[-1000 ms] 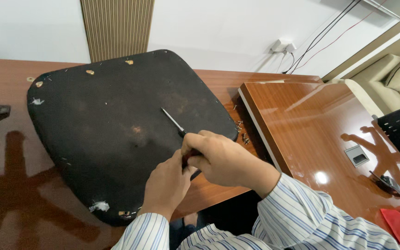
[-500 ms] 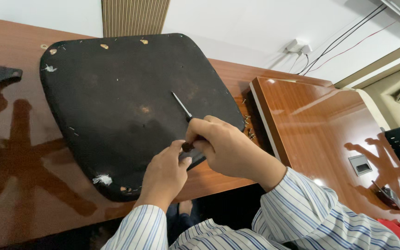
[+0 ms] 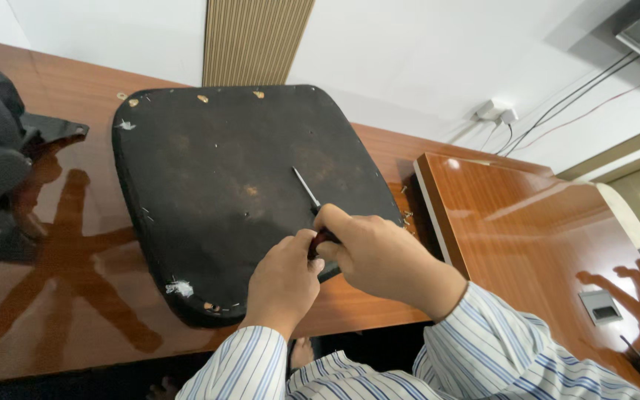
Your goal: The person uses two screwdrivers to tighten screws into the underside of a black chair seat placed on a wooden table. The person alternates between the tools and repositions the seat to access different screw holes.
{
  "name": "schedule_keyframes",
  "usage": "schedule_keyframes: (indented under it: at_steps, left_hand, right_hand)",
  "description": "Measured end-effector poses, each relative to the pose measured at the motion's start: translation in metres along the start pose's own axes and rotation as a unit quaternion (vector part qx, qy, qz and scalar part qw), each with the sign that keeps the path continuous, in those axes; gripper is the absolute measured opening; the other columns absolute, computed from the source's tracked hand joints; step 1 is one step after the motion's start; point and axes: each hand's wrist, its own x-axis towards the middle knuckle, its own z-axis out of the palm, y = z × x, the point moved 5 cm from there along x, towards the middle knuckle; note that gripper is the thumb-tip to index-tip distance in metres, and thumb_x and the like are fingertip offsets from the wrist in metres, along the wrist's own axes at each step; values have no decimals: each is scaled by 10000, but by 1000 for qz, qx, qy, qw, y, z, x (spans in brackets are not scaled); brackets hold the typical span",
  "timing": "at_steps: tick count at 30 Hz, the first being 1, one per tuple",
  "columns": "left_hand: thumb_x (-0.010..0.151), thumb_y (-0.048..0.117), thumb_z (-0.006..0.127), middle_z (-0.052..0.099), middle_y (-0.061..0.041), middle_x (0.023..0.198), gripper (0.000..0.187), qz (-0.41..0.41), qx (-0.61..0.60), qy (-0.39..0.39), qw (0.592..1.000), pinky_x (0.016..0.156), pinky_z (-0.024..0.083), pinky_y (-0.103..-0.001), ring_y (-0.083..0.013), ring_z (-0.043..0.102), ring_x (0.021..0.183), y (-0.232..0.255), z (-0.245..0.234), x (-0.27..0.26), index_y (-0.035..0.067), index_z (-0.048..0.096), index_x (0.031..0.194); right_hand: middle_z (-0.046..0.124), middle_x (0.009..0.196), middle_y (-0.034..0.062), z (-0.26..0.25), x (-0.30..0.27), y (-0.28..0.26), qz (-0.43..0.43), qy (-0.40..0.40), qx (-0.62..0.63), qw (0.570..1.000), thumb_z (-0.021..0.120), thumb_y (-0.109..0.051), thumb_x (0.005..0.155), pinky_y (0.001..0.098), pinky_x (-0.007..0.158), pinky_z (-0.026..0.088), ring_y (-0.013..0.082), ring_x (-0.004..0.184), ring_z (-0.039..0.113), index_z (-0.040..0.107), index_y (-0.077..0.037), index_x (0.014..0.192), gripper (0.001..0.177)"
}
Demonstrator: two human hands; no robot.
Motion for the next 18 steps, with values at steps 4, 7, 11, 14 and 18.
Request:
schedule_keyframes:
  at_steps: [4, 7, 11, 14, 18]
  left_hand:
    - [952, 240, 613, 724, -16, 1002, 163, 20, -23, 12, 999, 866, 548, -427, -230, 692, 999, 8, -7, -1, 153, 658, 1082]
    - [972, 279, 597, 727, -11, 975, 185, -10, 13, 2, 1000, 865, 567, -399, -205, 712, 960, 8, -9, -3, 168, 644, 1113]
    - [985, 311, 570, 724, -4, 987, 221, -49, 19, 1, 999, 837, 583, -380, -186, 712, 954, 7, -6, 1, 178, 623, 1153]
    - [977, 329, 578, 734, 5, 977, 231, -48, 22, 12, 999, 836, 579, -378, -178, 715, 948, 8, -5, -2, 166, 642, 1127]
    - [985, 377, 583, 751, 9, 918, 256, -58, 23, -21, 998, 849, 588, -359, -167, 736, 917, 9, -1, -4, 176, 684, 1107]
  right_hand:
    - [719, 963, 95, 2, -1, -6, -132, 36, 21, 990, 635, -80, 881, 390, 740, 550, 274, 892, 714, 682, -104, 967, 101]
    - [694, 1019, 111, -6, -3, -16, -221, 45, 55, 973, 634, -91, 901, 372, 750, 556, 266, 893, 712, 697, -114, 1029, 145]
    - [739, 947, 81, -15, 3, -14, -72, 29, 15, 997, 681, -288, 900, 365, 680, 555, 233, 811, 732, 620, -129, 1183, 330]
    - [771, 960, 156, -5, 1, 2, 154, -100, -45, 982, 527, -339, 1055, 394, 723, 540, 287, 842, 765, 587, -115, 1225, 289]
    - [791, 888, 116, -6, 1, -8, -56, -55, 50, 996, 582, -289, 962, 368, 654, 550, 253, 759, 765, 623, -137, 1167, 259]
